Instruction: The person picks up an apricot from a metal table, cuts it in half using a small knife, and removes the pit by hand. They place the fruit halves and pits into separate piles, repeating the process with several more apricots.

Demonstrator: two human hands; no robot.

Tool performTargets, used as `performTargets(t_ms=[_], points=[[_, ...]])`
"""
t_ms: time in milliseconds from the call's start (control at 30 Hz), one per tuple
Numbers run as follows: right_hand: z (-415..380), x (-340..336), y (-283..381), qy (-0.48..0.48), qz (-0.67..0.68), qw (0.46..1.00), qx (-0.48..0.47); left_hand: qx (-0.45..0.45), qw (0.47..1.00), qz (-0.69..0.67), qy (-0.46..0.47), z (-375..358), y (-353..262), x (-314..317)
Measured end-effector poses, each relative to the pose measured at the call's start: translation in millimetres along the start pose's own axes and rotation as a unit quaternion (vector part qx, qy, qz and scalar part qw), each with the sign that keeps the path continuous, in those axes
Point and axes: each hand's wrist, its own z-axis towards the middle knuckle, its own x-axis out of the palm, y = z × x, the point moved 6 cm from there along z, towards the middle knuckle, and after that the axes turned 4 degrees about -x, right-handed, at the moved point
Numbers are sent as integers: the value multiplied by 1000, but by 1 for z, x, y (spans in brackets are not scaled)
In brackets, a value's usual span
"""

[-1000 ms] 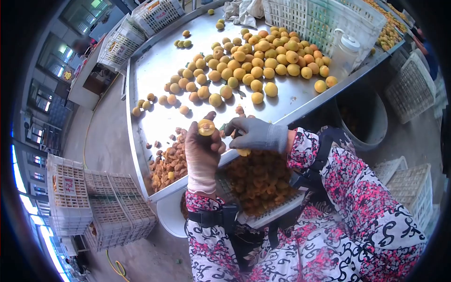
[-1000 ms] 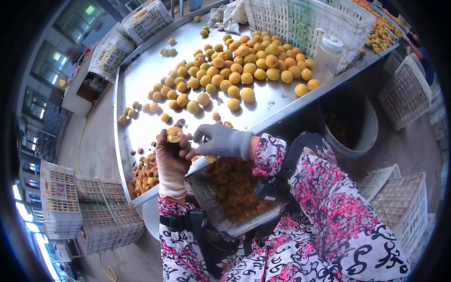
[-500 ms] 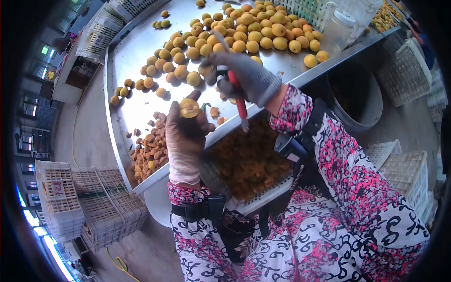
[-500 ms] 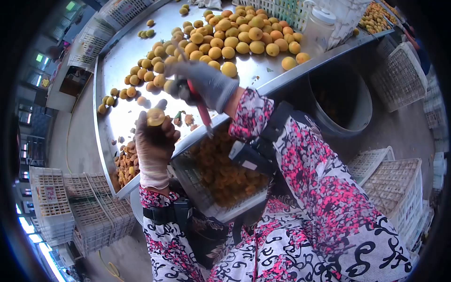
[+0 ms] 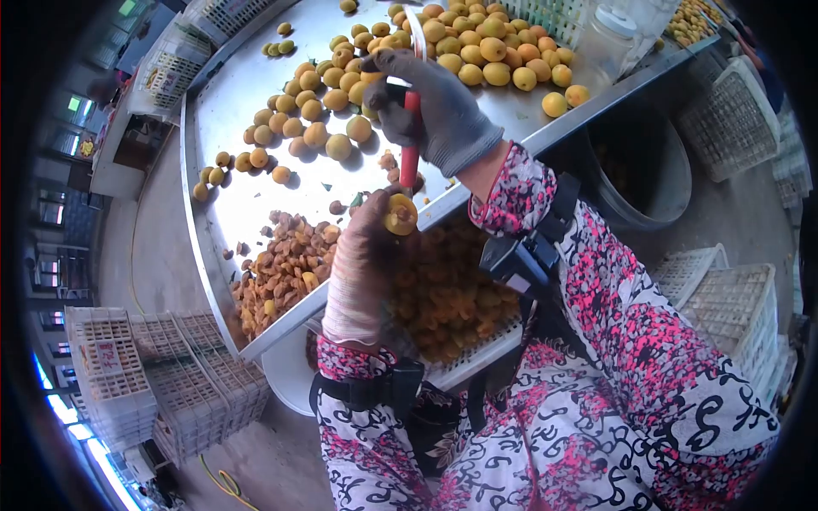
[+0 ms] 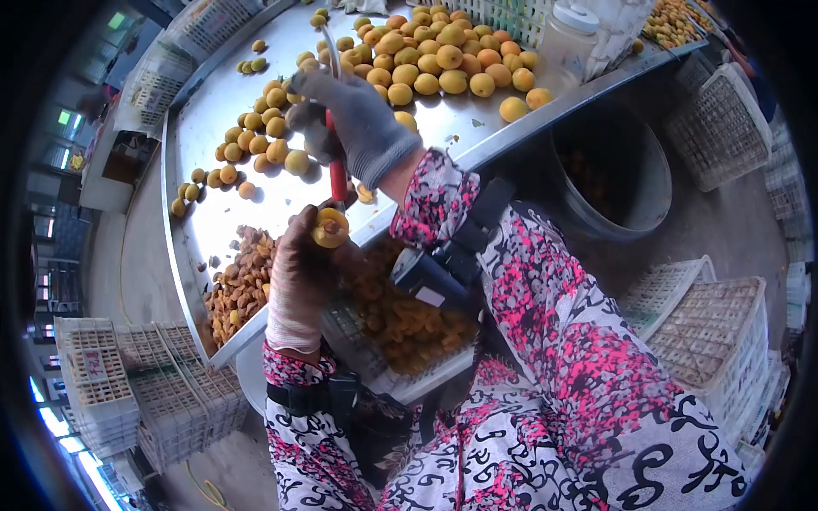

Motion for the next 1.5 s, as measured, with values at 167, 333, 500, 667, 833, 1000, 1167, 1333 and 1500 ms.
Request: performTargets(t_ms=[167, 333, 500, 667, 833, 1000, 1167, 1333, 1500], points=[[-8, 18, -1, -53, -121, 991, -24, -13, 997, -81, 1, 2, 2, 9], [-6, 14, 4, -93, -82, 992, -17, 10, 994, -90, 63, 4, -13, 4], [-14, 21, 5, -26, 24, 998, 43, -16, 996, -89, 26, 5, -5, 2], [-18, 38, 18, 1, -7, 1000, -27, -83, 989, -102, 68, 11, 7, 7], [-29, 58, 17, -22, -89, 994, -61, -78, 989, -102, 73, 11, 10, 14], [-33, 63, 9, -1, -142, 988, -68, -52, 991, -104, 61, 15, 10, 10], [-29, 55, 0, -34, -170, 983, -62, -72, 988, -133, 30, 20, 19, -1], [-26, 48, 5, -41, -108, 990, -82, -37, 992, -106, 64, 15, 8, 4], [-26, 40, 11, -70, -14, 996, -62, -24, 978, -172, 115, 17, -2, 3]])
